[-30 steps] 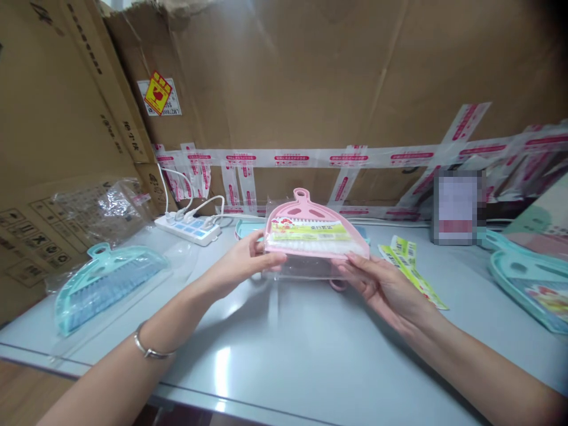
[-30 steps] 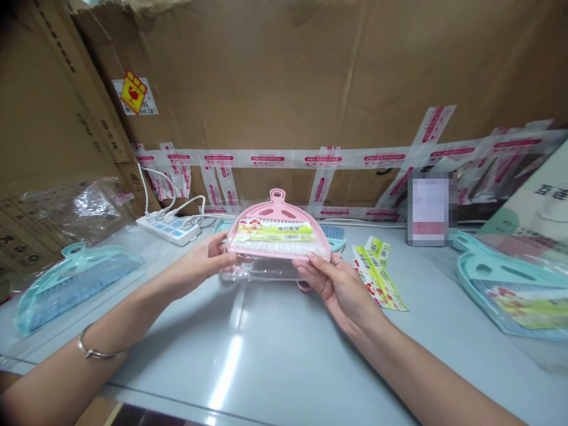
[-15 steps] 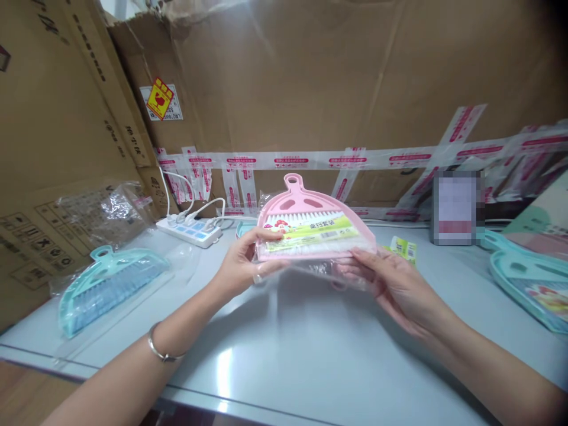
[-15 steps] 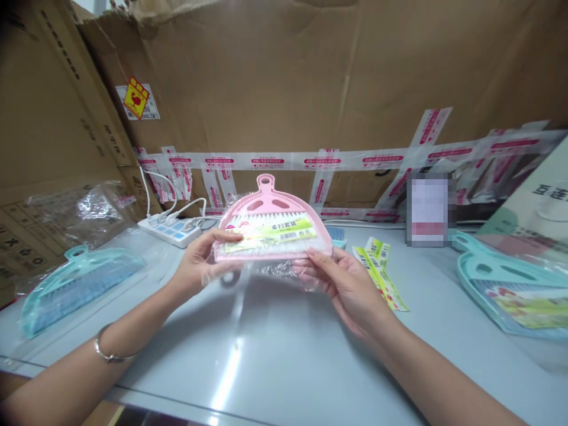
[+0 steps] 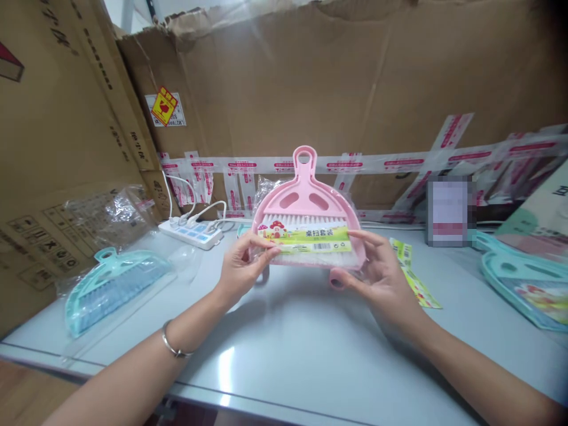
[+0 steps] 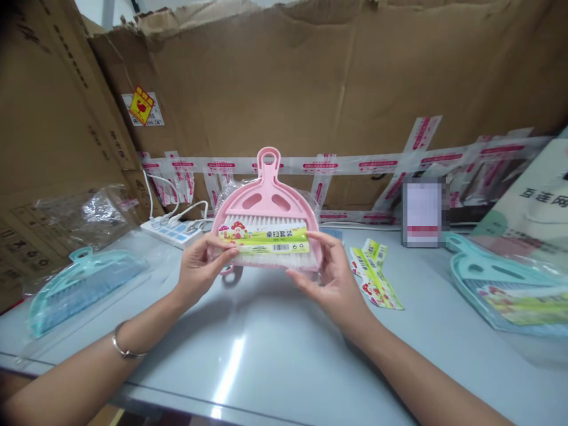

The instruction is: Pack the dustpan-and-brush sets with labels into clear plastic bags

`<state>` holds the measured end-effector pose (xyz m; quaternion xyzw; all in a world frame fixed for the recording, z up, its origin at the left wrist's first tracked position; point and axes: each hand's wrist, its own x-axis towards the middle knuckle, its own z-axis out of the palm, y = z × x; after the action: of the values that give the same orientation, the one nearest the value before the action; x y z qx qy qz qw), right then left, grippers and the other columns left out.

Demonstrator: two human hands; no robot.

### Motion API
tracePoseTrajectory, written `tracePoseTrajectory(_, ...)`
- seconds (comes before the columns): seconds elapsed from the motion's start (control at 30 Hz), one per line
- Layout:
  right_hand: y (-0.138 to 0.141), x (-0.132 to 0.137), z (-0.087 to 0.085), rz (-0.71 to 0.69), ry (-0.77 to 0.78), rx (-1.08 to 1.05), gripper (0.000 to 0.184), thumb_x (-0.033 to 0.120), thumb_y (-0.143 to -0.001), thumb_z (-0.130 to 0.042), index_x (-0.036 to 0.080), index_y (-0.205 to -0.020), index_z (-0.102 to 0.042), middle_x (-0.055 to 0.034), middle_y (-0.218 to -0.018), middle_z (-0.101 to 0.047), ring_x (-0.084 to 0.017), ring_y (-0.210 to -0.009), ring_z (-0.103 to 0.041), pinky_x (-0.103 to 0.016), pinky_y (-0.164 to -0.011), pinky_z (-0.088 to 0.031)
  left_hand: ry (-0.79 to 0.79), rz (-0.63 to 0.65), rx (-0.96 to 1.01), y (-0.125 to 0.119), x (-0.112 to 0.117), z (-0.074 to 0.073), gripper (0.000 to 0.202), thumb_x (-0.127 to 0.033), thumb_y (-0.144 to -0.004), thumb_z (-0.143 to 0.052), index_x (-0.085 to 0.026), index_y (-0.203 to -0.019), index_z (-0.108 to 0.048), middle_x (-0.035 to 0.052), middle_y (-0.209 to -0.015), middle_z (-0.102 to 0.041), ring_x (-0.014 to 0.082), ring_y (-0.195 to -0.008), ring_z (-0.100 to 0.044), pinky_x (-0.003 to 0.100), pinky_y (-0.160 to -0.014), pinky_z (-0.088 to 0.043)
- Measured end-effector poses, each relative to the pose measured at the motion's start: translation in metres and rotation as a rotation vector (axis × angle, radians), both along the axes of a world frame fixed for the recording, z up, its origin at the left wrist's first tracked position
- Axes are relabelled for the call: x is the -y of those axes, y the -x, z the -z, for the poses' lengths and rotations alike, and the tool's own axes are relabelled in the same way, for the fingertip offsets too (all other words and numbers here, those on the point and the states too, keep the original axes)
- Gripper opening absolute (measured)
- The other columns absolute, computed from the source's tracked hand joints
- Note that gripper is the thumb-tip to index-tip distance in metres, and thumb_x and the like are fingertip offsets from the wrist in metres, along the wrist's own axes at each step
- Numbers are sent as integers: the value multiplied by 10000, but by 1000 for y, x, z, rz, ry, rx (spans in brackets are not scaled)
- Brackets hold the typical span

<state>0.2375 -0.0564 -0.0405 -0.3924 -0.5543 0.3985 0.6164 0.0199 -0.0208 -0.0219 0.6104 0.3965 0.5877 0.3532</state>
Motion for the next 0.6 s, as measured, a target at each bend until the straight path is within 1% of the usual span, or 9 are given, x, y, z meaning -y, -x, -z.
tracePoseTrajectory(0.1,5,0,-3,67,2,-79,553,197,-623,-788,312,-1070,-485,-28,-1160,-606,-220,-1011,-614,-297,-707,-566,-9,16,-28,-3,3,5,194,-323,-635,-778,-222,-669,-615,26,-779,-624,191,-811,-578,305,-724,-475)
tracePoseTrajectory(0.17,6,1,-6,72,-2,-108,603,224,-657,-773,327,-1144,-434,-20,-1104,-637,-206,-977,-634,-309,-745,-561,-13,20,-42,-5,4,7,177,-316,-674,-751,-221,-703,-604,27,-805,-622,189,-834,-584,299,-743,-481)
tracePoseTrajectory(0.23,7,0,-7,70,-2,-137,700,259,-695,-752,348,-1255,-342,-12,-1061,-657,-191,-940,-651,-324,-777,-554,-15,41,-17,-6,4,7,213,-303,-708,-725,-237,-864,-597,22,-879,-629,181,-874,-593,283,-760,-489)
tracePoseTrajectory(0.27,8,0,-7,74,0,-150,749,270,-707,-746,357,-1299,-296,-8,-1052,-663,-185,-931,-655,-325,-790,-549,-9,65,11,-7,4,6,323,-296,-720,-716,-256,-1003,-566,20,-933,-633,178,-898,-599,277,-767,-493)
tracePoseTrajectory(0.33,9,-2,-6,86,5,-173,825,278,-708,-749,369,-1350,-239,-1,-1049,-671,-171,-933,-655,-309,-807,-539,31,132,76,-7,3,4,636,-283,-733,-706,-307,-1278,-378,23,-1031,-635,176,-936,-611,271,-779,-503)
tracePoseTrajectory(0.4,10,-5,-4,79,18,-198,886,284,-698,-758,379,-1376,-196,5,-1057,-670,-162,-924,-654,-287,-778,-541,106,186,114,-8,1,3,810,-285,-733,-705,-314,-1385,-226,33,-1075,-640,179,-953,-619,268,-784,-509)
tracePoseTrajectory(0.43,10,-7,-3,64,36,-215,918,293,-690,-764,383,-1383,-170,5,-1065,-667,-161,-899,-656,-278,-736,-547,144,197,118,-8,0,3,799,-296,-731,-703,-294,-1387,-248,43,-1088,-643,183,-958,-620,264,-784,-511)
tracePoseTrajectory(0.5,9,-11,0,27,111,-239,932,328,-664,-779,369,-1373,-175,0,-1060,-660,-160,-800,-659,-255,-601,-544,181,201,115,-8,-1,4,668,-331,-738,-692,-241,-1323,-382,62,-1118,-639,192,-973,-617,254,-788,-514)
tracePoseTrajectory(0.6,8,-13,4,-9,212,-188,701,394,-640,-785,266,-1213,-402,-2,-935,-663,-138,-619,-614,-217,-428,-468,155,199,120,-8,-1,6,495,-364,-773,-656,-212,-1213,-487,71,-1169,-619,194,-1019,-604,232,-793,-517)
